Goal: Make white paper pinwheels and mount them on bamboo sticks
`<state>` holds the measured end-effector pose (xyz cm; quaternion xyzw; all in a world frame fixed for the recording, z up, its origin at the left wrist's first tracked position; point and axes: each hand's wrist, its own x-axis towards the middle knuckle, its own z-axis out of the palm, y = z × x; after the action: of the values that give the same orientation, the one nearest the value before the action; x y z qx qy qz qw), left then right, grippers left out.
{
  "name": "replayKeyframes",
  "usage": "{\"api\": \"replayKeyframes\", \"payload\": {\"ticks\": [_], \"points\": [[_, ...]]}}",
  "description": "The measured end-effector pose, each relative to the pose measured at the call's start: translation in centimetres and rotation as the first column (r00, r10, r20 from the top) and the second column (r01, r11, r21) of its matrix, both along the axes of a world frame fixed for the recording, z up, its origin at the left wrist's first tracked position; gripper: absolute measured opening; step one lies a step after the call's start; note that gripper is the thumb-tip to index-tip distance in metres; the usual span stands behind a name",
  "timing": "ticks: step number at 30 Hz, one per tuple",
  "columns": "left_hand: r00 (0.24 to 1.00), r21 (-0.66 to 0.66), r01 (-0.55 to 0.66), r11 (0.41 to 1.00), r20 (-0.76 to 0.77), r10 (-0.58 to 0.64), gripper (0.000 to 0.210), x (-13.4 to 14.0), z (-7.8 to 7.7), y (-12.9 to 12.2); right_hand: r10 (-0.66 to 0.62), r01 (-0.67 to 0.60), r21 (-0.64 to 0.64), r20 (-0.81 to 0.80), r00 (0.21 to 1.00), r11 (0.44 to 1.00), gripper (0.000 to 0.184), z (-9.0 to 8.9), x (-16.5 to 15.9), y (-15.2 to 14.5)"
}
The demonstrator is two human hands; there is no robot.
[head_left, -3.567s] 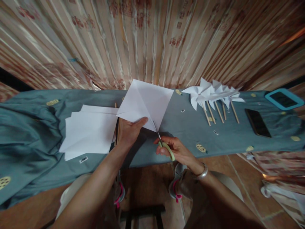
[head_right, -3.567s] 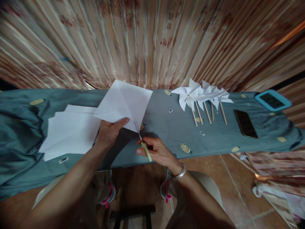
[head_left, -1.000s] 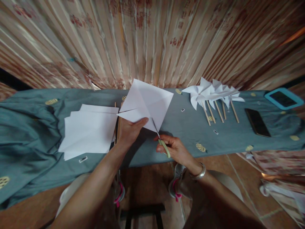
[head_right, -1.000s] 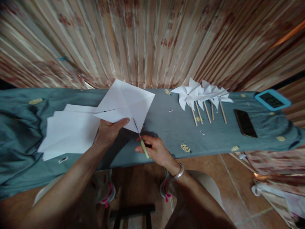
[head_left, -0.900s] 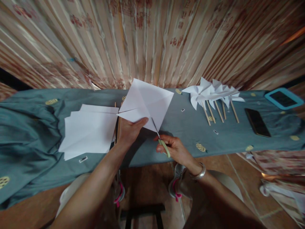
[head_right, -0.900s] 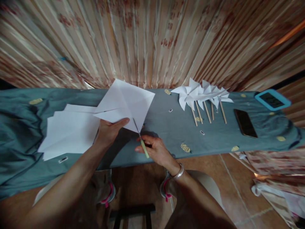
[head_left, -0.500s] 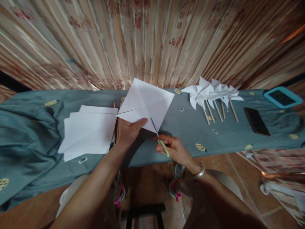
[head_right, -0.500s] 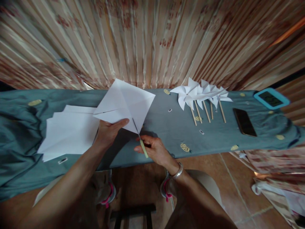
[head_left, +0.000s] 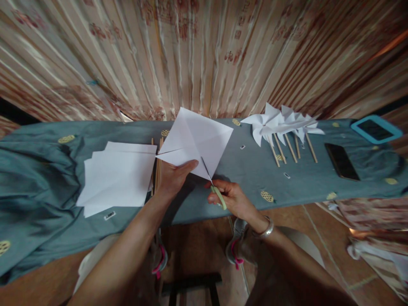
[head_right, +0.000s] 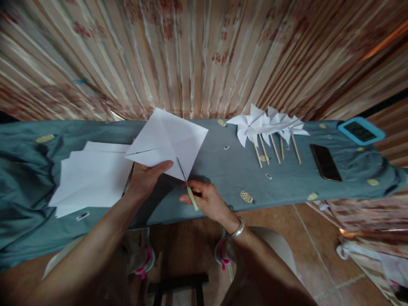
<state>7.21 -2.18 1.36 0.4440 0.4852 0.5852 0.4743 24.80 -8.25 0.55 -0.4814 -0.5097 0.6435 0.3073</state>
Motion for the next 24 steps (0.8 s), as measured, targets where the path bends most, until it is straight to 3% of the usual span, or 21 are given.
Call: {"api": "replayKeyframes", "payload": {"ticks": [12,18,24], "points": [[0.994,-0.036,0.066,0.997,0.092,-0.063,0.033,0.55,0.57,-0.54,0.033,-0.042,0.12,0.076,0.997,0.992,0.041,-0.19,0.49,0.01],[0.988,-0.051,0.073,0.996,0.14,-0.065,0.041,0.47,0.54,-0.5,-0.012,0.007,0.08,0.062,0.998,0.997,0.062,-0.61,0.33,0.14],[0.983,-0.055,0.086,0.995,0.169,-0.076,0.04,0.44,0.48,-0.46,-0.025,0.023,0.053,0.036,0.999,0.998,0.068,-0.31,0.07,0.13]]}}
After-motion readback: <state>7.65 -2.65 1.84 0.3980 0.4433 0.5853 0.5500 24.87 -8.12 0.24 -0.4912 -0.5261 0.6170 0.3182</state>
